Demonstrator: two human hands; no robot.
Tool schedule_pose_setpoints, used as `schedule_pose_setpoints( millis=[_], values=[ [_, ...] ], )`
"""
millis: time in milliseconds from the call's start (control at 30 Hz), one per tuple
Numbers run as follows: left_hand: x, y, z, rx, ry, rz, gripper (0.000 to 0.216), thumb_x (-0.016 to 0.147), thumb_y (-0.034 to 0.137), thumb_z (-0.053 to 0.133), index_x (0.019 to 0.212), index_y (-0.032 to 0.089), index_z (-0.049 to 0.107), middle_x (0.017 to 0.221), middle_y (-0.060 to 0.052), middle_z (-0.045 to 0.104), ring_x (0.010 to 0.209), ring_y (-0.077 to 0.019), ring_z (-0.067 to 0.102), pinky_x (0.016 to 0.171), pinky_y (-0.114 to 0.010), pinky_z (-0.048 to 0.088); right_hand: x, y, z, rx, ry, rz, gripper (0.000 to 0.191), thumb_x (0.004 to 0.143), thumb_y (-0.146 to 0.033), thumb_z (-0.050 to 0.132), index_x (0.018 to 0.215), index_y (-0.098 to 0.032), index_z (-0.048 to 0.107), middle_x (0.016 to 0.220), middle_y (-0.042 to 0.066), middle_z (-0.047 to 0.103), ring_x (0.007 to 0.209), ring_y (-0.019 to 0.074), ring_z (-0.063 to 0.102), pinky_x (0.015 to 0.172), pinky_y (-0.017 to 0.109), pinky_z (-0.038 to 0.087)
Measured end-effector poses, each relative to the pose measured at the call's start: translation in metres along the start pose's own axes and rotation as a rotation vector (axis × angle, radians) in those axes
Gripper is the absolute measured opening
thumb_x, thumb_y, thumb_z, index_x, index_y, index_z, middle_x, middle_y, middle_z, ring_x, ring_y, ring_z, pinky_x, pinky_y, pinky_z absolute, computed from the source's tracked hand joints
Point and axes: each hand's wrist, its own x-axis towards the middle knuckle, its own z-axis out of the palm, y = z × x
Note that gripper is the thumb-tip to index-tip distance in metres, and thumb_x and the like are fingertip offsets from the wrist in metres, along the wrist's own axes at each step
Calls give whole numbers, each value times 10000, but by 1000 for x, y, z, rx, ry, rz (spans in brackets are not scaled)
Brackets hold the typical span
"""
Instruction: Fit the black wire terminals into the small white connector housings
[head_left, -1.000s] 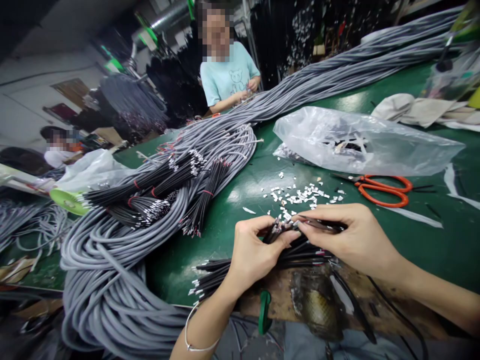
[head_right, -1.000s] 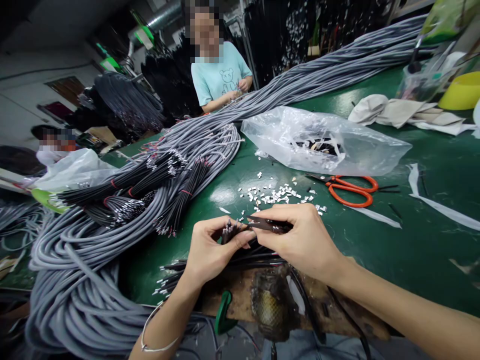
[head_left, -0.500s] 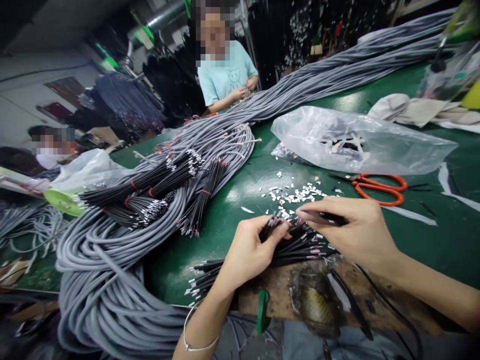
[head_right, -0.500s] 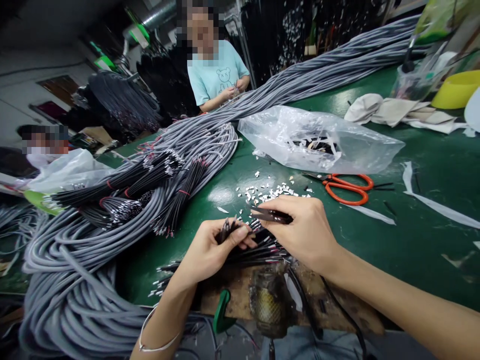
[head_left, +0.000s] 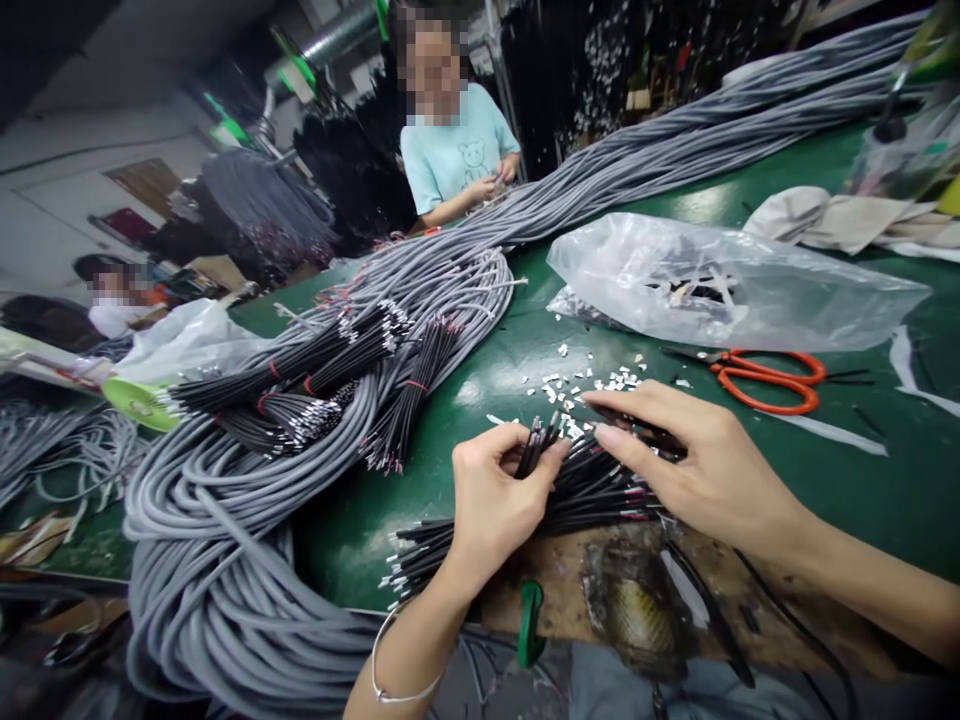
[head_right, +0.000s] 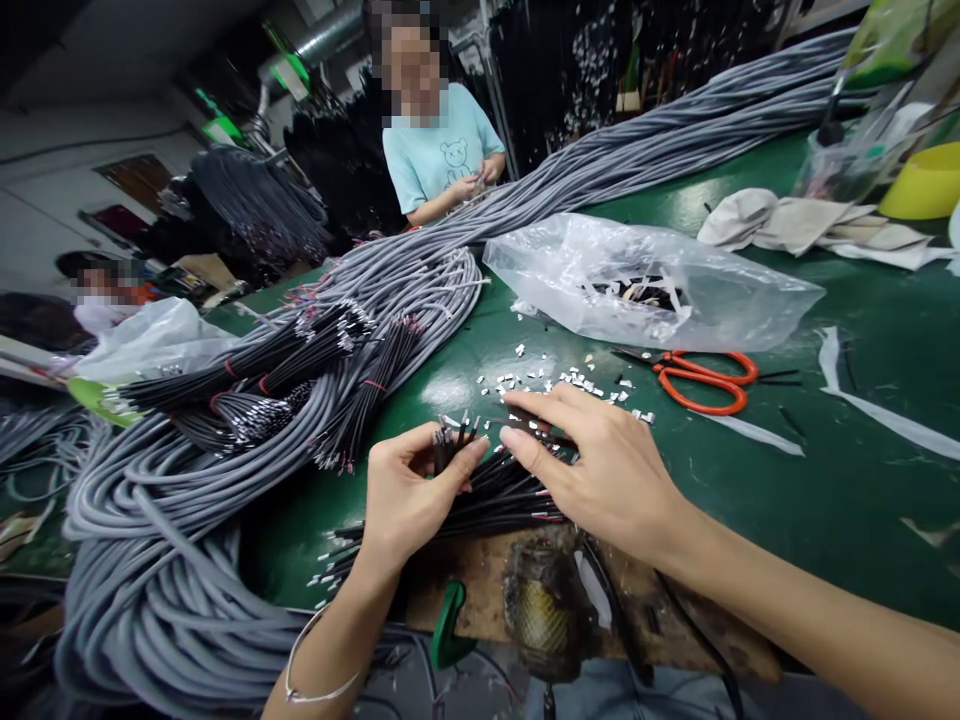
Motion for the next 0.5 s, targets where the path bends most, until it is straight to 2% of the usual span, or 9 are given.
schedule_pose_setpoints(
  millis=[133, 300, 500],
  values=[
    [-1, 0, 1, 23, 20, 12, 292, 727, 358, 672, 556, 159, 545, 469, 25, 509, 438, -106, 489, 425, -213, 384, -2, 1, 0, 40, 23, -23, 268, 856, -325, 544, 1065, -207, 664, 882, 43, 637, 791, 169, 600, 712, 300, 458],
    [-2, 0, 2, -39, 24, 36, 333, 718, 368, 685, 515, 166, 515, 473, 27, 527, 441, -97, 487, 423, -205, 398, -4, 3, 3, 44, -64, -39, 239, 862, -320, 537, 1017, -221, 689, 836, 30, 640, 742, 153, 591, 664, 279, 436],
    [-3, 0, 2, -10, 28, -3, 322, 702, 352, 701, 522, 153, 522, 483, 22, 544, 442, -108, 536, 416, -201, 420, -5, 2, 2, 35, -88, -33, 208, 857, -311, 542, 968, -240, 703, 812, 7, 642, 716, 138, 586, 631, 263, 419]
  ],
)
